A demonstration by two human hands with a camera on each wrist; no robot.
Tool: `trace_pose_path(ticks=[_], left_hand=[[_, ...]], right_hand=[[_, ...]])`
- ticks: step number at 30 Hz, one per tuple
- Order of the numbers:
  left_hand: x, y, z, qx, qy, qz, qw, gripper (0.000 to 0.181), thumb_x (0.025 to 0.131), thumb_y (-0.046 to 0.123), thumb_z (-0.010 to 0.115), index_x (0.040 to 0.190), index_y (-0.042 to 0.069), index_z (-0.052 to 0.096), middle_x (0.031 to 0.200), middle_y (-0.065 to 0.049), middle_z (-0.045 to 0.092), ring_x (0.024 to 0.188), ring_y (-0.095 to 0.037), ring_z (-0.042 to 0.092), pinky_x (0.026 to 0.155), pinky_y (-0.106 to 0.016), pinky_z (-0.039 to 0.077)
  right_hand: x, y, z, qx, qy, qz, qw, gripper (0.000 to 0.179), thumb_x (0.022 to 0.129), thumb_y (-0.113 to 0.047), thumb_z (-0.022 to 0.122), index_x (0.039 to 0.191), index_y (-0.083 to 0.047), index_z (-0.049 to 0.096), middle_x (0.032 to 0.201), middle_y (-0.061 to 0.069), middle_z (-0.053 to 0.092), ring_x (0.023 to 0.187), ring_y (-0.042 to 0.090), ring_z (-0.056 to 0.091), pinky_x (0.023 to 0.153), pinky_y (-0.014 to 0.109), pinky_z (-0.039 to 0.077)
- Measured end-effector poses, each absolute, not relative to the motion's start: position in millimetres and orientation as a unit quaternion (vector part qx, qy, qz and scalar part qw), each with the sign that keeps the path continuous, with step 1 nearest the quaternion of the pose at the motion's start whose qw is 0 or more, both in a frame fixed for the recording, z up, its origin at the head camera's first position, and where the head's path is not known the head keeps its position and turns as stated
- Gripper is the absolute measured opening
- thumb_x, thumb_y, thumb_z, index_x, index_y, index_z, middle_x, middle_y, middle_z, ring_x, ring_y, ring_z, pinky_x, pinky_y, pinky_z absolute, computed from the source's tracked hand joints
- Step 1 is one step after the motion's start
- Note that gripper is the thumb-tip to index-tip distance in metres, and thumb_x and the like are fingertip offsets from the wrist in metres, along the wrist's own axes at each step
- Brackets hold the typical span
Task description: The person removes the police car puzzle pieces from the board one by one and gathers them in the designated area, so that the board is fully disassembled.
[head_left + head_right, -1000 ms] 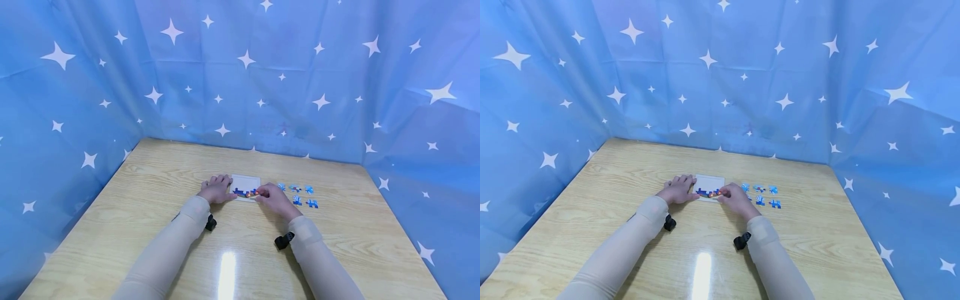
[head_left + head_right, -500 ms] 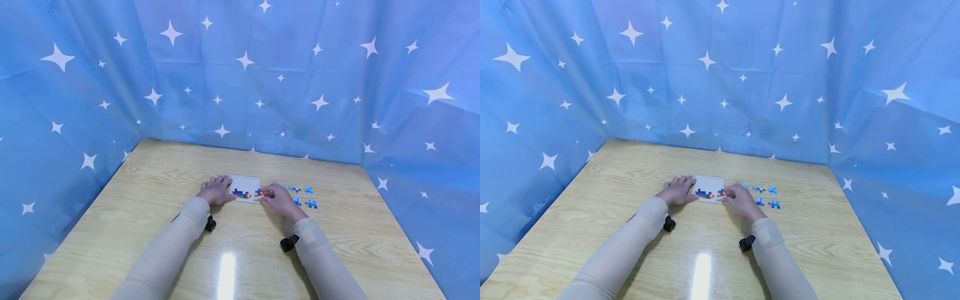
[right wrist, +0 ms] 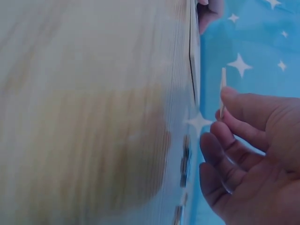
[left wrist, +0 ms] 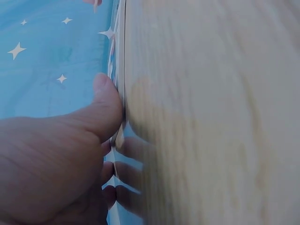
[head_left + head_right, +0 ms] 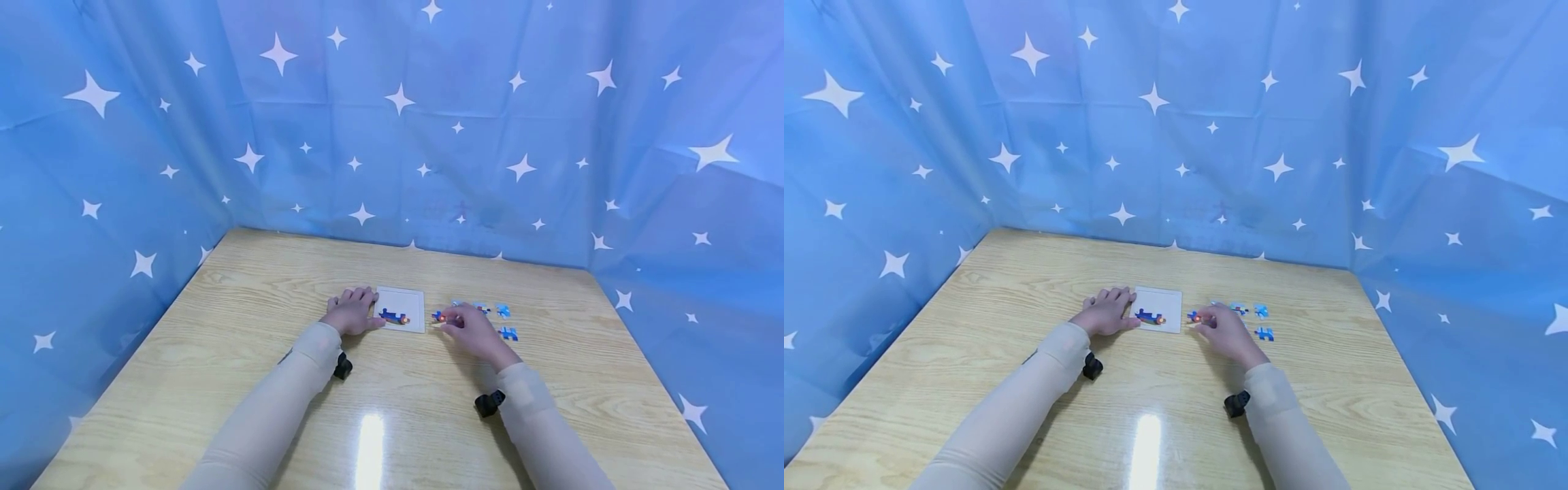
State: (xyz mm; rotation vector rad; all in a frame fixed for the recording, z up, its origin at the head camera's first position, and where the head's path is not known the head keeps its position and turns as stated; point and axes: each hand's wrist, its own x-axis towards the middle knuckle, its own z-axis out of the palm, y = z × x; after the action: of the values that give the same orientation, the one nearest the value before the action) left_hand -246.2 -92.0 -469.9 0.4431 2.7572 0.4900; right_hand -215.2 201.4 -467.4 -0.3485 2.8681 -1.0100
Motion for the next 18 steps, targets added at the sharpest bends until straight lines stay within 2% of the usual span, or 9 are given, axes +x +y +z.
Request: trace_pose_path(ticks=[7,13,18], left_hand=[[-246,-92,-470,0.156,0.962,0.165,0.153,0.072,0.101,0.058,0.051,0.161,0.023,0.031,0.169,-0.006,0.016,0.151,-0.034,0.018,0.113,-0.065,0.019],[-257,-91,-485,0.151,0.961,0.164,0.161,0.075,0.101,0.059,0.050,0.163,0.025,0.026,0.170,-0.004,0.010,0.153,-0.034,0.013,0.114,-0.066,0.014],[-263,-92,-492,0.152,0.963,0.157,0.158,0.076,0.100,0.062,0.050,0.163,0.028,0.025,0.170,-0.002,0.011,0.153,-0.034,0.014,0.114,-0.066,0.016]], right_hand=[[-208,218,-467,-0.120,0.939,-0.319,0.038,0.028,0.098,-0.012,0.069,0.124,-0.003,0.071,0.115,0.011,0.065,0.088,0.022,0.057,0.071,0.037,0.048],[-202,234,-466,-0.117,0.941,-0.314,0.040,0.031,0.099,-0.013,0.067,0.128,-0.003,0.069,0.121,0.014,0.066,0.100,0.026,0.061,0.079,0.042,0.051],[-197,246,-465,-0.129,0.944,-0.302,0.038,0.028,0.099,-0.012,0.067,0.125,-0.003,0.070,0.110,0.010,0.065,0.088,0.020,0.057,0.071,0.036,0.049]])
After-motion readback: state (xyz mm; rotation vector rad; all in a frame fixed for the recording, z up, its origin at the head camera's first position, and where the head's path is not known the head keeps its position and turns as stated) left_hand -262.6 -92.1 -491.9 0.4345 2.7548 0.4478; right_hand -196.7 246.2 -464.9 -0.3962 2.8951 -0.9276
